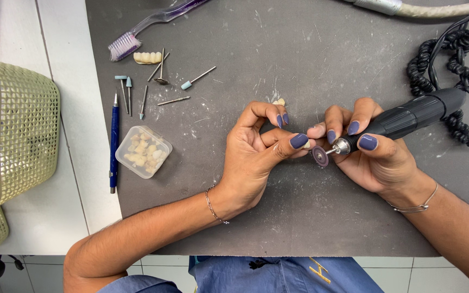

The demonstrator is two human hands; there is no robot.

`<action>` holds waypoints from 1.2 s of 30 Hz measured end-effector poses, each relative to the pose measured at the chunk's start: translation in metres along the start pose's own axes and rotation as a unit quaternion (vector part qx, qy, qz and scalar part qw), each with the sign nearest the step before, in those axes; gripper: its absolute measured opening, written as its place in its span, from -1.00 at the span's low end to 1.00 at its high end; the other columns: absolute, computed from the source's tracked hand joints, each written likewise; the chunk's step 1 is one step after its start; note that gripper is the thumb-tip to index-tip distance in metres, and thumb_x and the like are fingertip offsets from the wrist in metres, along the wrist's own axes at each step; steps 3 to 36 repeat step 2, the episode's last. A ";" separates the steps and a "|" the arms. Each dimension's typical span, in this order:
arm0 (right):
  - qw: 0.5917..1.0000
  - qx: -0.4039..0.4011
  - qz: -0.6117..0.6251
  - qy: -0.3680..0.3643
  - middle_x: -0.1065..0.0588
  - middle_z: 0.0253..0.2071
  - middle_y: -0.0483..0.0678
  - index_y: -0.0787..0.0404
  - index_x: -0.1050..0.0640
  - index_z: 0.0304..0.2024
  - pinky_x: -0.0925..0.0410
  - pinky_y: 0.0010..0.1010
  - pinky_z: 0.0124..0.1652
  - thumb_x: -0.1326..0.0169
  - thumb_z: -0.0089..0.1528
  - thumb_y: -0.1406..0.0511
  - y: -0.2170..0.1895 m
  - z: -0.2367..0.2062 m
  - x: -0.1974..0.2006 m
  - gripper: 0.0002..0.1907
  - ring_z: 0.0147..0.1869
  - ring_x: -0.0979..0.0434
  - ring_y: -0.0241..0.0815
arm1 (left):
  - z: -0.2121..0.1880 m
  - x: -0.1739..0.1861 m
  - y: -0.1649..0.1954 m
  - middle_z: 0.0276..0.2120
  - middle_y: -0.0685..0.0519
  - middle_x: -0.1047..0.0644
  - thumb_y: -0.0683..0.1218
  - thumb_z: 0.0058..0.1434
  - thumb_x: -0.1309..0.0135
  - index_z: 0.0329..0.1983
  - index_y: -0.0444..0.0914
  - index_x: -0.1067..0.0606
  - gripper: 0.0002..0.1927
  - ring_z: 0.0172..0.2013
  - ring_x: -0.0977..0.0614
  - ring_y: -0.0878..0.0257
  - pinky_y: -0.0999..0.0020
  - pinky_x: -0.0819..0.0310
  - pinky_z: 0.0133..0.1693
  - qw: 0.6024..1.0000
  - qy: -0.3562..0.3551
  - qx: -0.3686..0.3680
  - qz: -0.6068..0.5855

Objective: The person holds small acrylic dental prosthetic teeth and grinds and smooths them using a handheld rotary grinding tool with different bits, working on one tooth at a time and setting finished pieces on the bench mat.

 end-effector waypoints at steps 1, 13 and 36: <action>1.000 -0.001 -0.001 0.002 -0.49 -0.14 0.03 0.16 -0.56 -0.16 -0.50 -0.05 0.18 -0.25 0.38 0.35 0.000 0.000 0.000 -0.91 0.34 -0.50 0.04 | 0.000 0.000 0.000 -0.11 -0.02 -0.52 -0.31 0.36 -0.17 0.00 -0.28 -0.26 -0.67 -0.04 -0.70 0.16 0.24 -0.69 0.08 1.000 -0.002 0.000 -0.001; 1.000 -0.003 -0.003 0.005 -0.49 -0.13 0.03 0.16 -0.56 -0.16 -0.49 -0.04 0.21 -0.25 0.38 0.35 0.000 -0.001 -0.001 -0.91 0.34 -0.49 0.03 | -0.001 0.000 0.000 -0.10 -0.04 -0.52 -0.31 0.37 -0.17 0.01 -0.29 -0.26 -0.67 -0.04 -0.70 0.16 0.24 -0.69 0.09 1.000 -0.004 0.000 -0.003; 1.000 -0.003 -0.003 0.005 -0.49 -0.13 0.03 0.16 -0.56 -0.16 -0.49 -0.04 0.21 -0.25 0.38 0.35 0.000 -0.001 -0.001 -0.91 0.34 -0.49 0.03 | -0.001 0.000 0.000 -0.10 -0.04 -0.52 -0.31 0.37 -0.17 0.01 -0.29 -0.26 -0.67 -0.04 -0.70 0.16 0.24 -0.69 0.09 1.000 -0.004 0.000 -0.003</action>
Point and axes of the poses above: each hand's wrist, its own z-axis towards the middle knuckle, its own x-axis out of the back of the hand, y = z × x, the point moved 4 cm from there along z, towards the middle knuckle
